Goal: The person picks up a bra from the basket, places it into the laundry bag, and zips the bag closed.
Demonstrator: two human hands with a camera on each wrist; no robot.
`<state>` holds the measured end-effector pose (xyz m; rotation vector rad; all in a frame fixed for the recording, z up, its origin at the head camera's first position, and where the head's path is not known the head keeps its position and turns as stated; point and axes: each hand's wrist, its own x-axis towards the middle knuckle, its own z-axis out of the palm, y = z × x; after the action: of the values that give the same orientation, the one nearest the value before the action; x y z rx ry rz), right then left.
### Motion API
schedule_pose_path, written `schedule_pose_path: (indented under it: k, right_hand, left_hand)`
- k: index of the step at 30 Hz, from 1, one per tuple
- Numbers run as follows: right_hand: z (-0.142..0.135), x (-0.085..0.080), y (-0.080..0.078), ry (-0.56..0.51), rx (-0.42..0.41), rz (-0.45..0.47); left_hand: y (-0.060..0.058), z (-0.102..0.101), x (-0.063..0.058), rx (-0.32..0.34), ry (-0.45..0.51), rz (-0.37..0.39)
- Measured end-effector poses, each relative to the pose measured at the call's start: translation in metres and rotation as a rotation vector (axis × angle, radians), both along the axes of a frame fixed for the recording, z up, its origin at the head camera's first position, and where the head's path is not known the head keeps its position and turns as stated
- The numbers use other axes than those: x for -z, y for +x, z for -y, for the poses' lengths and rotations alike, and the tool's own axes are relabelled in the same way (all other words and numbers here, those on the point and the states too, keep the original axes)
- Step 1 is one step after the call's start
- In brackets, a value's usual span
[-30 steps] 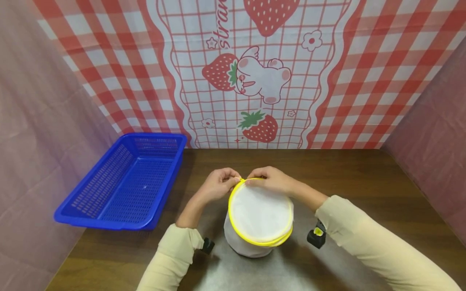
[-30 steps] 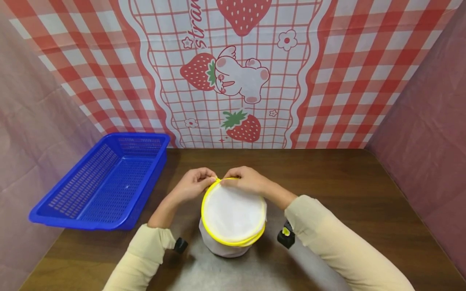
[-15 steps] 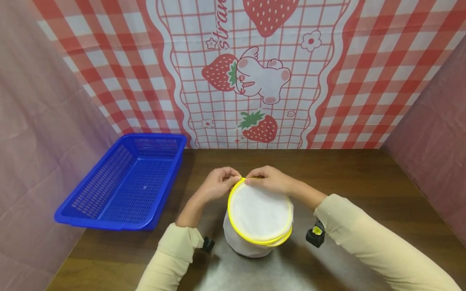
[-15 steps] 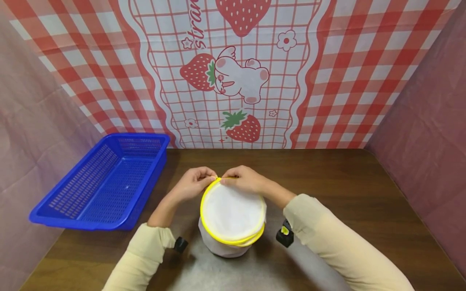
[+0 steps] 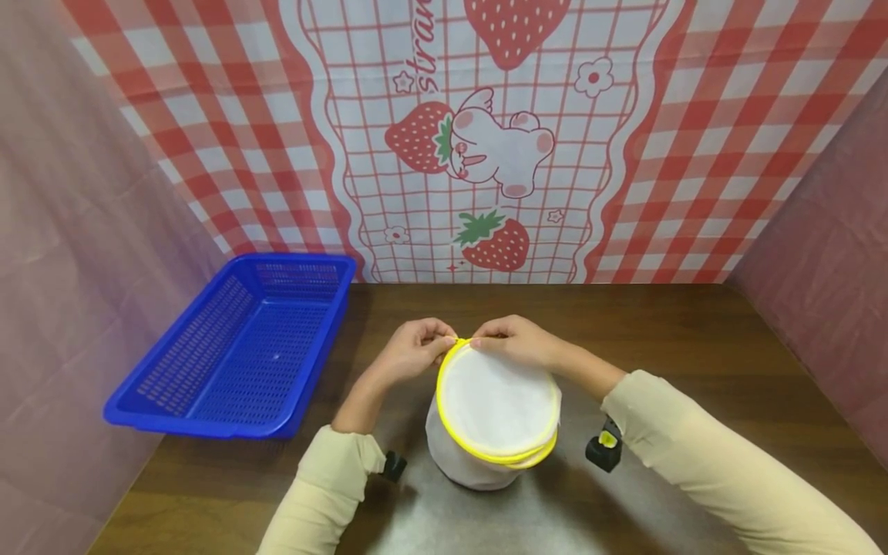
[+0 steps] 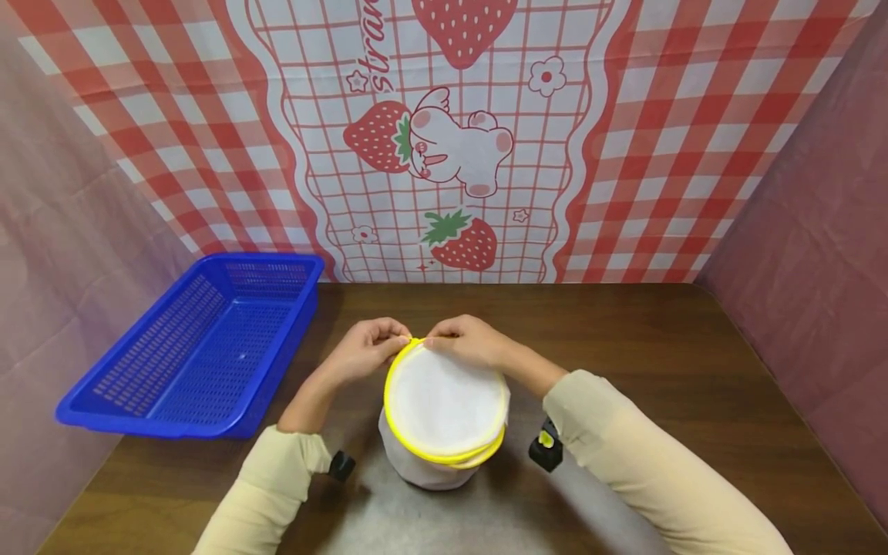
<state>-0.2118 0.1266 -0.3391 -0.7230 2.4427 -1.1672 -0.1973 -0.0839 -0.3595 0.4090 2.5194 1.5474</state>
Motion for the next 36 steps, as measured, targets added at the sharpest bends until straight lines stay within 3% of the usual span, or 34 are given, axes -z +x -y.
schedule_pose_path:
  k: [8, 17, 36]
  right_hand:
    - [-0.0018, 0.0022, -0.0001, -0.015, 0.012, 0.007]
    - [0.001, 0.0026, -0.0012, 0.002, -0.04, -0.013]
    - [0.0029, 0.0022, -0.0024, 0.011, -0.016, -0.027]
  left_hand:
    - [0.0001, -0.001, -0.0001, 0.013, 0.002, -0.01]
    - [-0.0011, -0.0025, 0.0014, 0.013, -0.011, 0.001]
    - [-0.0014, -0.0001, 0.001, 0.013, -0.007, -0.021]
